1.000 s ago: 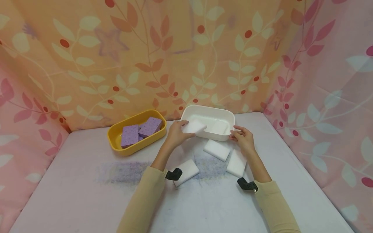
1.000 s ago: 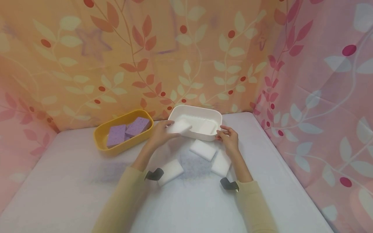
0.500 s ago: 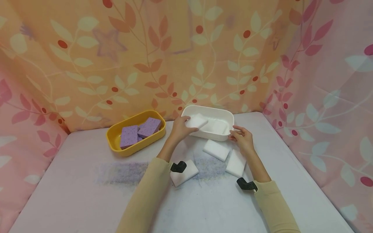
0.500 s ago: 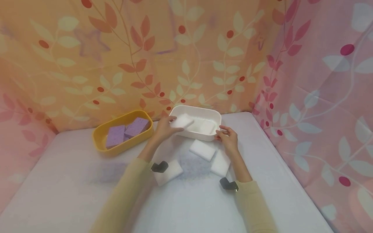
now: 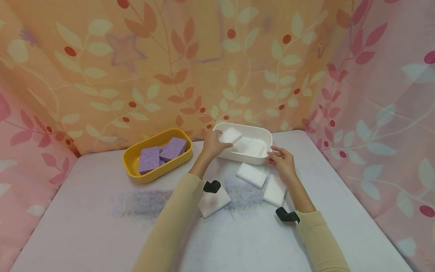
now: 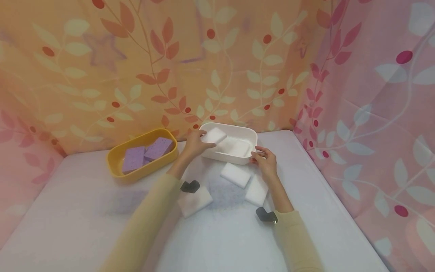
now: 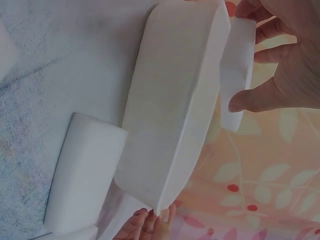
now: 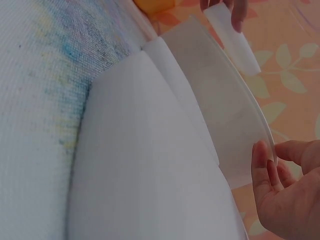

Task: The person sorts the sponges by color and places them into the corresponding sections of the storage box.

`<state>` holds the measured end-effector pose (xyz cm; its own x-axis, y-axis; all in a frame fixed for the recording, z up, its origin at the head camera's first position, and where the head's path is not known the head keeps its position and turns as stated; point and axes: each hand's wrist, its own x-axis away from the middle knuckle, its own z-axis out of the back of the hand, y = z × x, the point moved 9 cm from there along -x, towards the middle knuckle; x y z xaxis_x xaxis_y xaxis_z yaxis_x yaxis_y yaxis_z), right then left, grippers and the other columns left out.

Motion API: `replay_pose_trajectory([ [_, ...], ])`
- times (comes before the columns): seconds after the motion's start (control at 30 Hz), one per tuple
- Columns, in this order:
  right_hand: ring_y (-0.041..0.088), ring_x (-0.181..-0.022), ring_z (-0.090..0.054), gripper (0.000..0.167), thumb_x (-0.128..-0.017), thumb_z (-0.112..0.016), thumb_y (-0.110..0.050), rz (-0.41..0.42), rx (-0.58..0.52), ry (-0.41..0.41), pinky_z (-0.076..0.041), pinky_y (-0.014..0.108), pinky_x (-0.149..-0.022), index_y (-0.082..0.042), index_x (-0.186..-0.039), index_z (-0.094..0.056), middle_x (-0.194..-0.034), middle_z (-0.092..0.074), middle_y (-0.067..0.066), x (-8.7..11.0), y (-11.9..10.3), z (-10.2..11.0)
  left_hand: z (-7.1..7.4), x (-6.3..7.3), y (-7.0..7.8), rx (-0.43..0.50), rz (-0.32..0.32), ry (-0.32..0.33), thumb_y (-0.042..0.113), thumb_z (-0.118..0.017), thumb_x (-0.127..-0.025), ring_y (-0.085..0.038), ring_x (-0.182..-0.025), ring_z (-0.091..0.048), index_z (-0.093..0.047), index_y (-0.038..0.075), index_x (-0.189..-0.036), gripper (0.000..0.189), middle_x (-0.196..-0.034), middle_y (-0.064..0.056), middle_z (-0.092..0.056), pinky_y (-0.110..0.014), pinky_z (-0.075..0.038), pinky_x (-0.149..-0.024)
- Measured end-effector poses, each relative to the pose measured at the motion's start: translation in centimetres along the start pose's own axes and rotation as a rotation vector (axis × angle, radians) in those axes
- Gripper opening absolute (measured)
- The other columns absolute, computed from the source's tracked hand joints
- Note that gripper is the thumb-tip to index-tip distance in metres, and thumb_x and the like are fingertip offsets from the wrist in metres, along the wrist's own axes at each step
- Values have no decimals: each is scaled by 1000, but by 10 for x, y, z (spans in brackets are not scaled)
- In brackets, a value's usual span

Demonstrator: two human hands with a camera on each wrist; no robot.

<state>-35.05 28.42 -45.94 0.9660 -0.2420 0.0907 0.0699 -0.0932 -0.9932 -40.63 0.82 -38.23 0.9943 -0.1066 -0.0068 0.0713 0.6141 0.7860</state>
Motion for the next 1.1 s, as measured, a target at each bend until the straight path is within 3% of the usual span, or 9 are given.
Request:
replay_pose_trajectory([
  [0.2, 3, -67, -69, 50, -104, -63, -2, -2, -9, -3, -62, 17, -73, 12, -149, -46, -82, -66, -6, 1, 1, 1, -4, -8, 5, -49, -5, 13, 23, -86, -90, -35, -138, -51, -58, -5, -144, 67, -147, -22, -56, -44, -40, -123],
  [0.47, 3, -66, -69, 48, -104, -63, 0, 0, -3, 10, -62, 18, -73, 12, -148, -48, -84, -67, -5, 0, 0, 0, -10, -15, 16, -135, -67, 28, 24, -87, -88, -35, -137, -50, -61, -7, -138, 65, -140, -23, -60, -44, -40, -119],
  [1.1, 4, -67, -69, 49, -103, -63, 1, 3, -25, 4, -61, 16, -72, 14, -148, -47, -88, -69, -3, -2, -1, 0, -22, -30, 6, -159, -26, 77, 28, -87, -88, -39, -137, -49, -61, -5, -139, 66, -141, -24, -57, -47, -42, -117],
])
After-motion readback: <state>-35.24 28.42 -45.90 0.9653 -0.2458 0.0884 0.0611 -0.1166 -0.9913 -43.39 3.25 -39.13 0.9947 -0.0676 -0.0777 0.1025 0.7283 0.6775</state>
